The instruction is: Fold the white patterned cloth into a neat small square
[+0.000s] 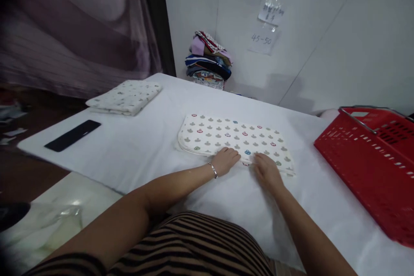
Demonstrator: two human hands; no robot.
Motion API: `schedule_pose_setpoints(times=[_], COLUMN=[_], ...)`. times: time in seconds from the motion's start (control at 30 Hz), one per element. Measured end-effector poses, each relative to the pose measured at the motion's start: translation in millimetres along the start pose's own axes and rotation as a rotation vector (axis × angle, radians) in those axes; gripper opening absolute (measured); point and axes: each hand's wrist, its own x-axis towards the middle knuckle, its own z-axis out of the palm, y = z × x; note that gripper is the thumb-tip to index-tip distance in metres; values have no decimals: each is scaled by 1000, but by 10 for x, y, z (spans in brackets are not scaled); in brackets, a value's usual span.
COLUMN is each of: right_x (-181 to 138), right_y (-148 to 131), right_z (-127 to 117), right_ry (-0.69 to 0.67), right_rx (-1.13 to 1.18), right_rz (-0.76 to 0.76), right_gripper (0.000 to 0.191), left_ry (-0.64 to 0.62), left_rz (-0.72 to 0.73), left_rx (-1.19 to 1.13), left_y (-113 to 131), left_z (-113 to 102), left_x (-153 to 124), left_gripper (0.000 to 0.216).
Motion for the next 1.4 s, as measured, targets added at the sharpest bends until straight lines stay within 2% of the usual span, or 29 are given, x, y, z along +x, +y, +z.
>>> schedule_pose_setpoints(times=[0.17, 0.43, 0.63, 0.8, 1.0, 1.07, 1.4], right_x=[208, 419, 603, 729, 749, 732, 848], right_y=[-407, -658, -881, -1015, -1067, -1067, -1170], right_z=[275, 449, 534, 568, 598, 605, 596], right_ry=[2, 27, 35, 30, 64, 63, -39], right_rx=[86, 94, 96, 86, 32, 16, 15], right_rz=[-150, -229, -314, -350, -349, -353, -368], right_gripper=[36, 34, 31, 26, 24, 23, 24], left_ry=[19, 77, 58, 96, 363, 407, 292], left_rz=[-139, -323, -373, -289, -216, -199, -277], left_rx=[5, 44, 39, 53, 156, 169, 120], left_y=[-236, -734, -969, -1097, -1245, -1251, -1177], left_z=[-107, -285, -414, -400, -307, -271, -303], left_x=[-340, -1008, -1323, -1367, -1267, -1280, -1382], left_gripper=[26, 33, 26, 22, 20, 19, 19])
